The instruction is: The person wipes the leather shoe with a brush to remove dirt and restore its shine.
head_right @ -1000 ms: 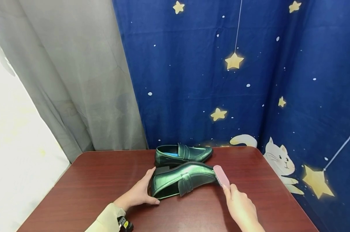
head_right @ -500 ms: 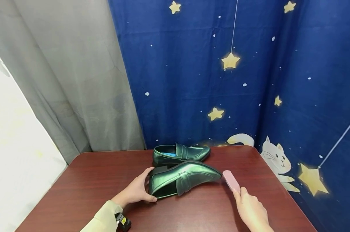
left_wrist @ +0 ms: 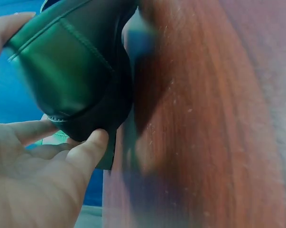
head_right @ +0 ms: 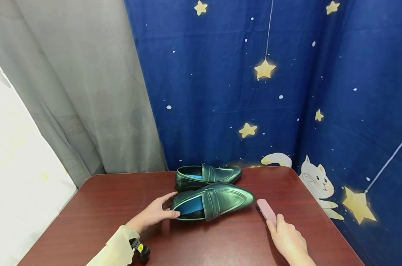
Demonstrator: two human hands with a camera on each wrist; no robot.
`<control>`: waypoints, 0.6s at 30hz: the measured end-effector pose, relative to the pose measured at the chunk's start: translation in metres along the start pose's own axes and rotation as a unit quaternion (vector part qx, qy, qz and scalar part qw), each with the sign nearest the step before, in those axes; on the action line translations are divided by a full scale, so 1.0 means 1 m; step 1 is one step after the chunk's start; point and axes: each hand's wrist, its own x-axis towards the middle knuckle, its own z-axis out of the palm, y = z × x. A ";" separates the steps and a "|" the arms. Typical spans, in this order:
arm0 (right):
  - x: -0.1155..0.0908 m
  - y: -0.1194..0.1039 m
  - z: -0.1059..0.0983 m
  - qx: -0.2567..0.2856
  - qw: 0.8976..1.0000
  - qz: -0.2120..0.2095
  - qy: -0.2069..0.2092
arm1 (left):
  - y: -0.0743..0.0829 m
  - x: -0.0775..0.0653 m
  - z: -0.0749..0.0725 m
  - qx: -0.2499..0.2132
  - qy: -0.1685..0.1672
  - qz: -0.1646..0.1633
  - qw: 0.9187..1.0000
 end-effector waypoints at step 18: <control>0.003 -0.001 0.002 -0.033 0.999 0.002 -0.013 | 0.008 0.027 -0.002 -0.056 0.033 -0.075 0.995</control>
